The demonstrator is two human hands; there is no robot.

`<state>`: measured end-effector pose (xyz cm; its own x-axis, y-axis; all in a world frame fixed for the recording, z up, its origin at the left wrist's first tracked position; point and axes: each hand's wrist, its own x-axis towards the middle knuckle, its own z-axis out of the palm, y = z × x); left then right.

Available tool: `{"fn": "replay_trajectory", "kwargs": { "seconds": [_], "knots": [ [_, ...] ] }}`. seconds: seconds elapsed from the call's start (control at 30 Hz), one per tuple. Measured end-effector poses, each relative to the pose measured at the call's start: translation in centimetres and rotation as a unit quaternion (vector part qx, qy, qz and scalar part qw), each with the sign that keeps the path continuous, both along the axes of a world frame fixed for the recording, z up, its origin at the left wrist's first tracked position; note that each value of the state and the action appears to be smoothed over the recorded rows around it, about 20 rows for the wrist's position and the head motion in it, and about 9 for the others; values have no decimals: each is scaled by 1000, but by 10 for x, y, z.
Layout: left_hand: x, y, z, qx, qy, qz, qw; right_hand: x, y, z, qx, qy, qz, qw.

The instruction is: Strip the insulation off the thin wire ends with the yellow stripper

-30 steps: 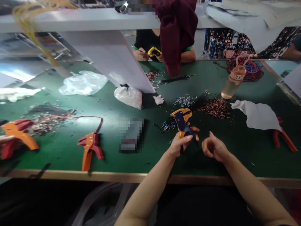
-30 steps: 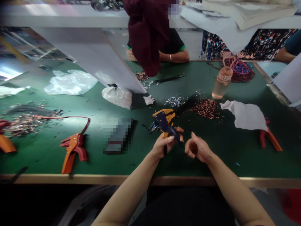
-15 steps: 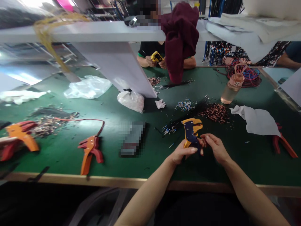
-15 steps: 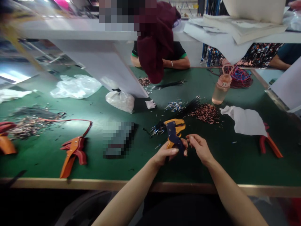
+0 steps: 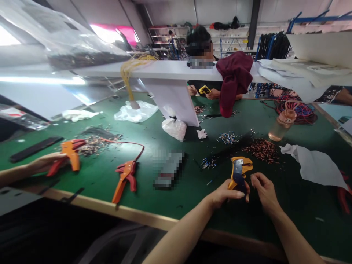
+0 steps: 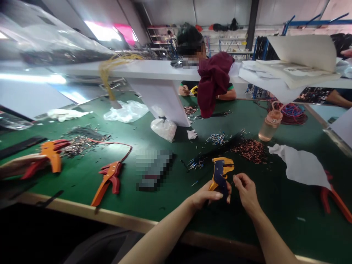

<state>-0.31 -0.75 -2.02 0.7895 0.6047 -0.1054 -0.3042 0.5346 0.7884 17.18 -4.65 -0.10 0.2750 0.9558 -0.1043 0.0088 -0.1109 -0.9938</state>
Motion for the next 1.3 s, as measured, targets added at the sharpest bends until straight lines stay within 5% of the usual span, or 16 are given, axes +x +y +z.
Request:
{"fn": "replay_trajectory", "kwargs": {
  "seconds": [0.2, 0.43, 0.5, 0.63, 0.7, 0.8, 0.97, 1.17, 1.3],
  "knots": [
    [3, 1, 3, -7, -3, 15, 1000, 14, 8, -15, 50, -17, -160, 986],
    [2, 10, -1, -46, -33, 145, 988, 15, 3, -11, 166, -205, -177, 948],
    [0, 13, 1, -57, -47, 201, 977, 9, -3, -8, 161, -190, -99, 963],
    [-6, 20, 8, -75, -79, 270, 957, -8, -11, -10, 38, -80, 158, 984],
    [-8, 20, 10, -82, -94, 271, 954, -16, -11, -14, -39, 4, 202, 979],
    [-9, 18, 11, -84, -104, 247, 960, -21, -9, -14, -94, 152, 132, 975],
    [-6, 13, 9, -79, -103, 206, 970, -18, -6, -7, -29, 247, -16, 968],
    [-2, 12, 10, -48, -70, 202, 976, -15, -8, -7, 21, 32, -31, 999],
    [-2, 11, 11, -6, -37, 200, 979, -9, -11, -3, 76, -117, -47, 989]
  ]
}}
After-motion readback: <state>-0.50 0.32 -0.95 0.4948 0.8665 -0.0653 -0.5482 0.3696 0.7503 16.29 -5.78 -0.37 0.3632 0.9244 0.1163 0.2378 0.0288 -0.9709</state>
